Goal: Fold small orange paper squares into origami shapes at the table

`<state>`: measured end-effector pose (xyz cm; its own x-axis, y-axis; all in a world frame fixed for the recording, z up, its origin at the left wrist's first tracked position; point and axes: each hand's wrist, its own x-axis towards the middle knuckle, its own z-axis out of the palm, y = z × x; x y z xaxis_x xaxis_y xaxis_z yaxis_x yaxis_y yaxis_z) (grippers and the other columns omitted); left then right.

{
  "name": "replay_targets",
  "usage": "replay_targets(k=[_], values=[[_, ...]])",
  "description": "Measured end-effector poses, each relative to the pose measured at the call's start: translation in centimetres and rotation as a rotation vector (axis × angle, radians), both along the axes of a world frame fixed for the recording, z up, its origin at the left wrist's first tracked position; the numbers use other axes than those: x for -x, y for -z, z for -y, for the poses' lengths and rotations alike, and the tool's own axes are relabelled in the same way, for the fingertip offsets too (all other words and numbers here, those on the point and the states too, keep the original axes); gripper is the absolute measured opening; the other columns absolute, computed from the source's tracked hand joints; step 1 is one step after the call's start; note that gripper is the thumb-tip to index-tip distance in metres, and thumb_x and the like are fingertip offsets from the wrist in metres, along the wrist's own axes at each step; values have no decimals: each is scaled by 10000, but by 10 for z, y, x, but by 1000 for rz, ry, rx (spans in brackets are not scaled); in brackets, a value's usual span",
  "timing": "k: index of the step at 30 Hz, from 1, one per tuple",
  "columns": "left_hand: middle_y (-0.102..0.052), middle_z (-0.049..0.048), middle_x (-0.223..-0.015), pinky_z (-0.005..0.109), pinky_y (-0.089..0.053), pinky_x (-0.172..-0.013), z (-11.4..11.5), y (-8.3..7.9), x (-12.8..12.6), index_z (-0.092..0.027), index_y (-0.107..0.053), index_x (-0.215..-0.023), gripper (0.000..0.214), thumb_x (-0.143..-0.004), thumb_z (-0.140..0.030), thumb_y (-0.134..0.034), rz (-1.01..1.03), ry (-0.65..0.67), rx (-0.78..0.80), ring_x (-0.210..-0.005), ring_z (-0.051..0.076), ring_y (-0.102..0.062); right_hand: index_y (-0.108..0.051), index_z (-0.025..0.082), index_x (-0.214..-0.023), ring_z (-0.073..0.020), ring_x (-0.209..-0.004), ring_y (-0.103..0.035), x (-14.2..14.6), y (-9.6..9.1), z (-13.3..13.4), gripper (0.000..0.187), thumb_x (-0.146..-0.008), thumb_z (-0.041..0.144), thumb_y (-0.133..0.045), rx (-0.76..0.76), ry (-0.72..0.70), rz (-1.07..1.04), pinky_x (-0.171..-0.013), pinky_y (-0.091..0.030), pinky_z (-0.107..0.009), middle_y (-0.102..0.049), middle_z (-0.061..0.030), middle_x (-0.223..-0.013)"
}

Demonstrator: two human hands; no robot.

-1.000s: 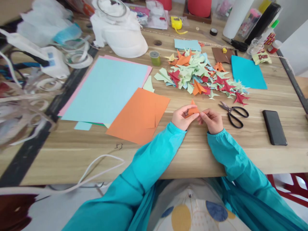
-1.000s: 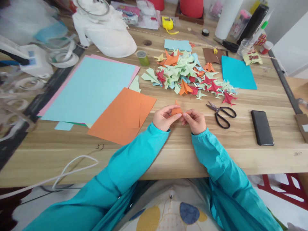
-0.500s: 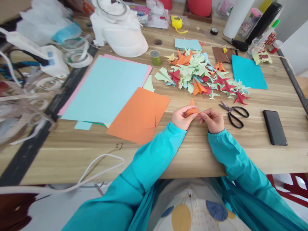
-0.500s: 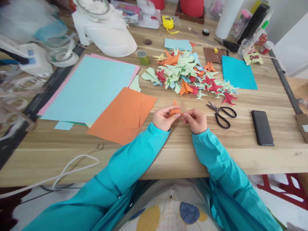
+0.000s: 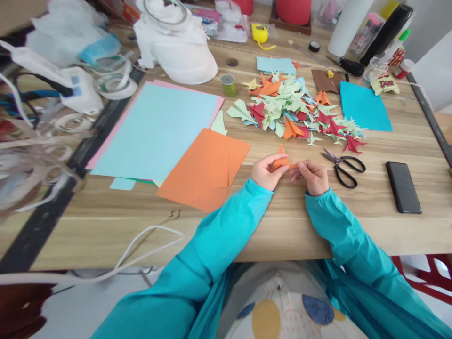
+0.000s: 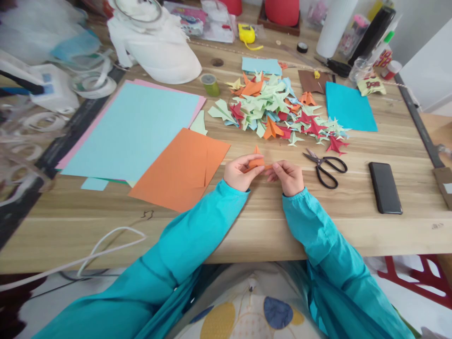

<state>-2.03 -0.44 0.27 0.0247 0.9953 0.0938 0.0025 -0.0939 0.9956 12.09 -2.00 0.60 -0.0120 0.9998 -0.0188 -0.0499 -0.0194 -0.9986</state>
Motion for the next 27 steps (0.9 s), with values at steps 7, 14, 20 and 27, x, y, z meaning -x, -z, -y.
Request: replay_targets(k=[7, 14, 20, 27], values=[[-678, 85, -881, 307, -517, -725, -3, 6, -1, -128, -661, -918, 344, -595, -241, -699, 63, -7, 36, -780, 179, -624, -609, 170, -786, -131, -494, -593, -1, 3, -2, 339, -724, 501, -569, 42, 54, -74, -486, -491, -271, -664, -35, -645], [-677, 91, -895, 305, -508, -747, 0, 2, 0, -125, -666, -908, 334, -600, -247, -700, 16, 0, 17, -804, 183, -620, -572, 171, -691, -119, -462, -572, 2, -2, 0, 292, -666, 450, -652, -28, 60, -3, -473, -486, -265, -648, -15, -579], [-676, 94, -903, 301, -516, -714, -1, 3, 0, -121, -661, -921, 344, -602, -248, -696, 31, -6, 29, -786, 182, -623, -608, 166, -791, -124, -493, -590, -1, 2, -1, 282, -724, 440, -599, 29, 70, -148, -491, -489, -267, -664, -30, -639], [-678, 86, -903, 290, -511, -726, 1, 1, -1, -121, -657, -931, 348, -600, -222, -688, 10, 23, 30, -782, 173, -622, -579, 154, -670, -99, -430, -561, 1, 1, -2, 245, -672, 381, -671, -33, 64, -31, -443, -463, -228, -639, -3, -551]])
